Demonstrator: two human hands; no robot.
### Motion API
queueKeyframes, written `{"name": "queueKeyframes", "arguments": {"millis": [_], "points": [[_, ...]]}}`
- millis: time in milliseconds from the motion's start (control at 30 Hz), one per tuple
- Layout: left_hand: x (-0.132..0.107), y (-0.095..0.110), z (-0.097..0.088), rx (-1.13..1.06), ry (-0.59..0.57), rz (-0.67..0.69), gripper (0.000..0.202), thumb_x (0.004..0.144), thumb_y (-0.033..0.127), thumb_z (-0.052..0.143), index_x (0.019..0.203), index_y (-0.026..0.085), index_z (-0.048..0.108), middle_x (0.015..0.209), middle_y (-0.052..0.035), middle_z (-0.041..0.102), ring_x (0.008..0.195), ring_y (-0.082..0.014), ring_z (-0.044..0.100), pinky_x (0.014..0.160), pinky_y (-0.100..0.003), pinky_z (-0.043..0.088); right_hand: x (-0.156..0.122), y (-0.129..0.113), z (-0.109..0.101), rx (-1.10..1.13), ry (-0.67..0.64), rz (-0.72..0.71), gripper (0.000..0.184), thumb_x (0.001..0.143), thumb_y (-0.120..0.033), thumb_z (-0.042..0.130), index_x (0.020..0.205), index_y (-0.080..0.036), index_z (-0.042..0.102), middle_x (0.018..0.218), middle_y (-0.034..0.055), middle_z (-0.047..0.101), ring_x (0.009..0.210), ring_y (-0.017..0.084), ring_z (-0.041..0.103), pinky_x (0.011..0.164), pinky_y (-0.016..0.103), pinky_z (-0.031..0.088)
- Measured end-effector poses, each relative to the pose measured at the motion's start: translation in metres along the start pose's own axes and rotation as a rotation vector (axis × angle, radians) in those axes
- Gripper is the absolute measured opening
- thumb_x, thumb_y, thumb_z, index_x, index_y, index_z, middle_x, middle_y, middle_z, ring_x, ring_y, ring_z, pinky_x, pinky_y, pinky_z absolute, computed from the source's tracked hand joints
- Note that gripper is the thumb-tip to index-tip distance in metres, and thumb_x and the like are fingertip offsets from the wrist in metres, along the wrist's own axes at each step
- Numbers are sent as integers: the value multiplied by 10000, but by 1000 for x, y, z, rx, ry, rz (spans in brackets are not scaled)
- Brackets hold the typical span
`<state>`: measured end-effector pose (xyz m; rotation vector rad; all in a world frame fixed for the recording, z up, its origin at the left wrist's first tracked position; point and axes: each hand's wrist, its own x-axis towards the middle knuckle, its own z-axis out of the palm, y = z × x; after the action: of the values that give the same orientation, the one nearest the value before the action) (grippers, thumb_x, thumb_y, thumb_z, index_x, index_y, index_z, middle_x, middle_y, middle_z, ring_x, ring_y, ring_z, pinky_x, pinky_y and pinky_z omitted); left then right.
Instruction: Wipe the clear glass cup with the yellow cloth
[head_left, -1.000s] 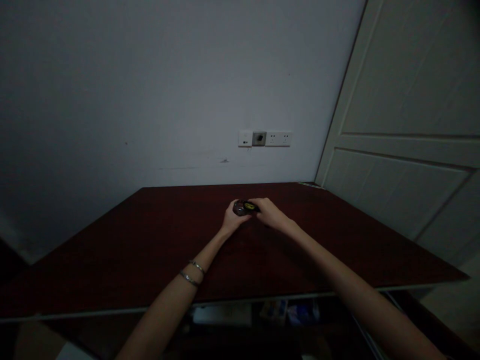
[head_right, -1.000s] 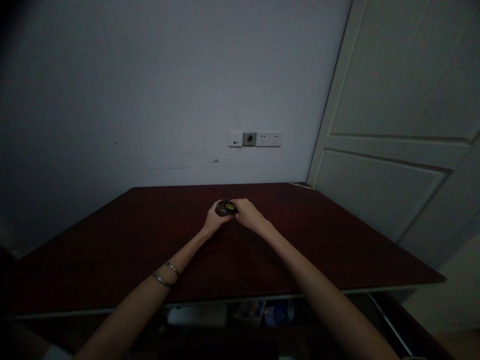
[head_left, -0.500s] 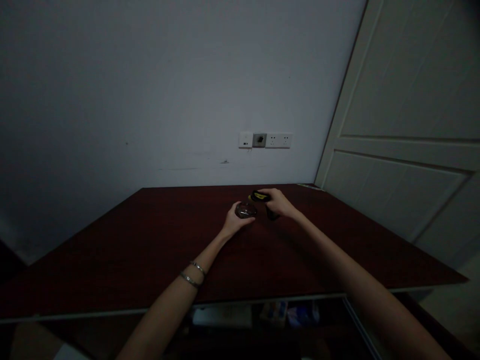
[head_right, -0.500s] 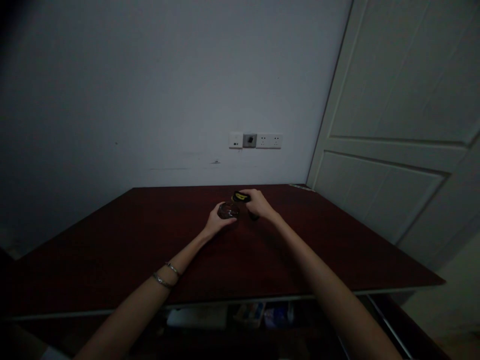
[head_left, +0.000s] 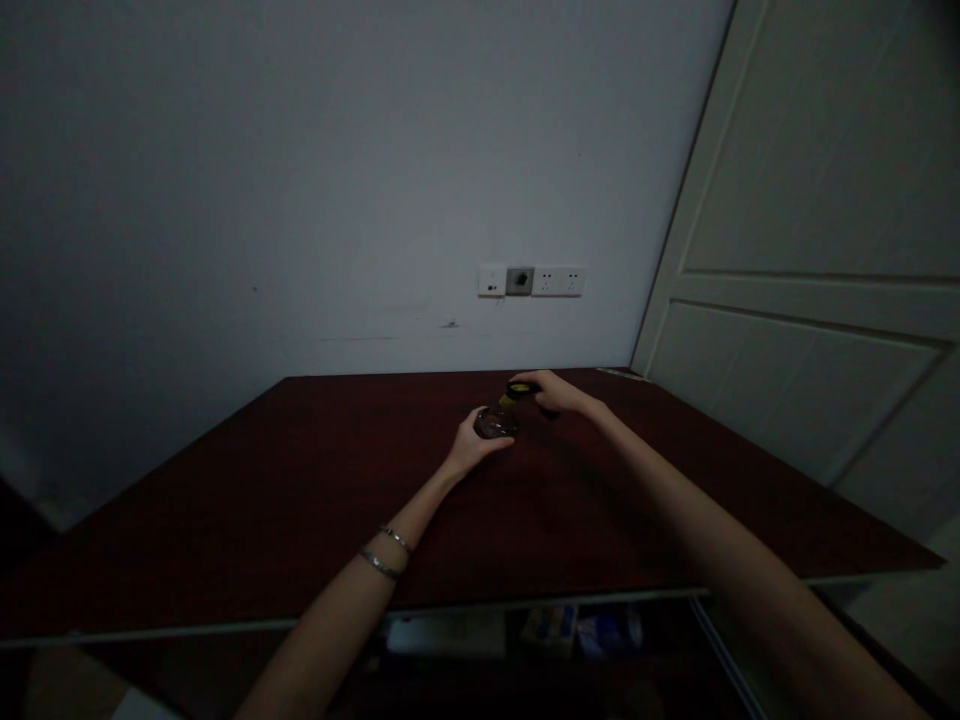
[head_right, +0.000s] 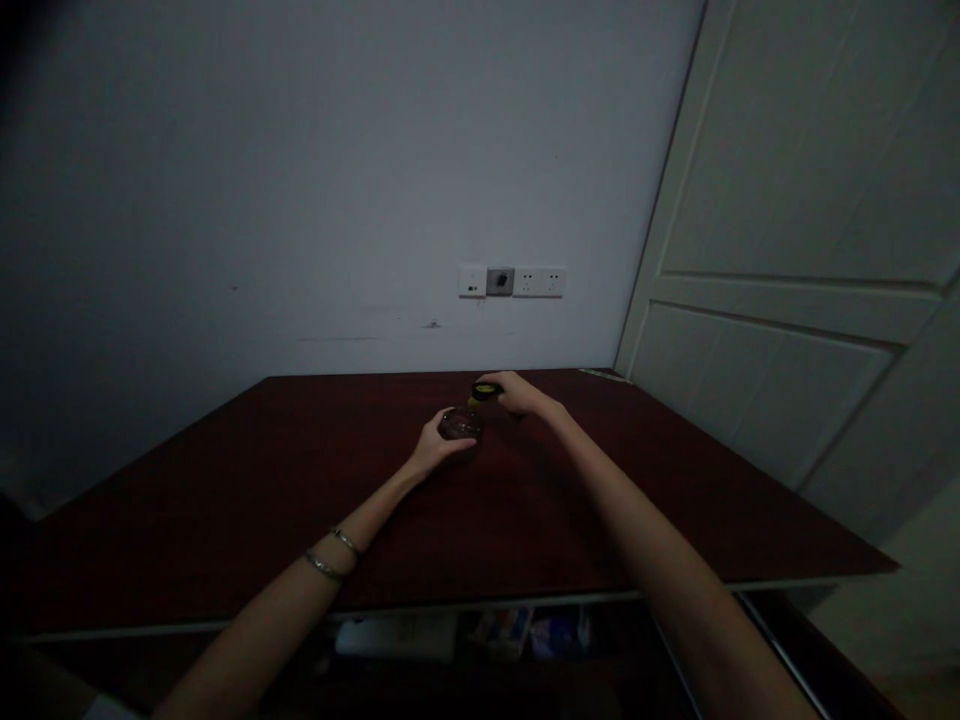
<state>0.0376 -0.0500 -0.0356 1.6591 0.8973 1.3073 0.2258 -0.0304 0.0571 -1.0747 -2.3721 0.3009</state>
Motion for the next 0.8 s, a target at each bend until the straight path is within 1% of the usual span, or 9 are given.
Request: {"name": "queueKeyframes", "arguments": {"millis": [100,200,300,433,533,600,667,733,800], "points": [[0,0,-1,21,18,5,724,470,279,788,1102,110,478,1025,-102,599,938,-202,564,860,-335,429,2,-3,2,14,-45,-45,579,559,53,384,1049,-171,595,1063,39,636,994,184,559,890,309,407],[0,-2,-2,29,24,11,728,465,276,791,1100,105,480,1016,-105,601,934,-207,566,858,-337,429,3,-1,4,-52,-76,-49,571,546,53,397,1035,-158,603,1053,60,638,1000,194,559,890,314,404],[1,-4,-2,2,17,24,714,462,267,793,1090,112,490,1016,-102,604,943,-208,566,872,-340,423,3,5,2,-124,-33,-5,549,544,49,415,1013,-159,613,1042,71,643,995,207,564,885,321,405],[3,-6,-1,-37,13,38,708,472,276,791,1093,119,490,1016,-104,604,943,-207,565,869,-341,425,-2,2,-4,-63,7,-13,574,546,57,388,1029,-168,603,1049,54,643,989,186,568,890,306,405],[4,-8,-1,-22,62,19,713,457,281,798,1081,119,494,999,-103,606,935,-209,569,858,-342,430,-8,-6,-3,-8,36,-33,573,559,51,382,1046,-165,594,1059,51,637,988,177,567,897,302,402],[5,-9,-1,-7,102,15,700,458,290,797,1068,119,501,990,-104,608,933,-211,572,851,-341,434,-13,-8,-1,15,21,-50,565,569,44,386,1053,-163,590,1061,50,636,987,175,567,895,302,405],[6,-11,-2,4,131,18,695,458,295,798,1063,120,504,987,-107,610,928,-212,575,842,-338,438,-17,-5,0,7,-2,-48,568,568,43,389,1060,-160,588,1066,53,633,995,177,564,898,306,404],[7,-13,-3,18,147,15,704,452,303,800,1065,123,504,983,-108,612,924,-214,578,837,-339,441,-22,1,-1,-21,-25,-16,572,560,48,388,1053,-158,593,1055,55,639,989,182,569,897,313,407],[8,-16,-3,33,162,11,720,448,317,801,1071,122,500,985,-111,611,928,-217,577,839,-343,441,-25,5,-2,-48,-12,24,570,556,53,384,1039,-159,600,1043,57,645,984,185,574,896,322,410]]}}
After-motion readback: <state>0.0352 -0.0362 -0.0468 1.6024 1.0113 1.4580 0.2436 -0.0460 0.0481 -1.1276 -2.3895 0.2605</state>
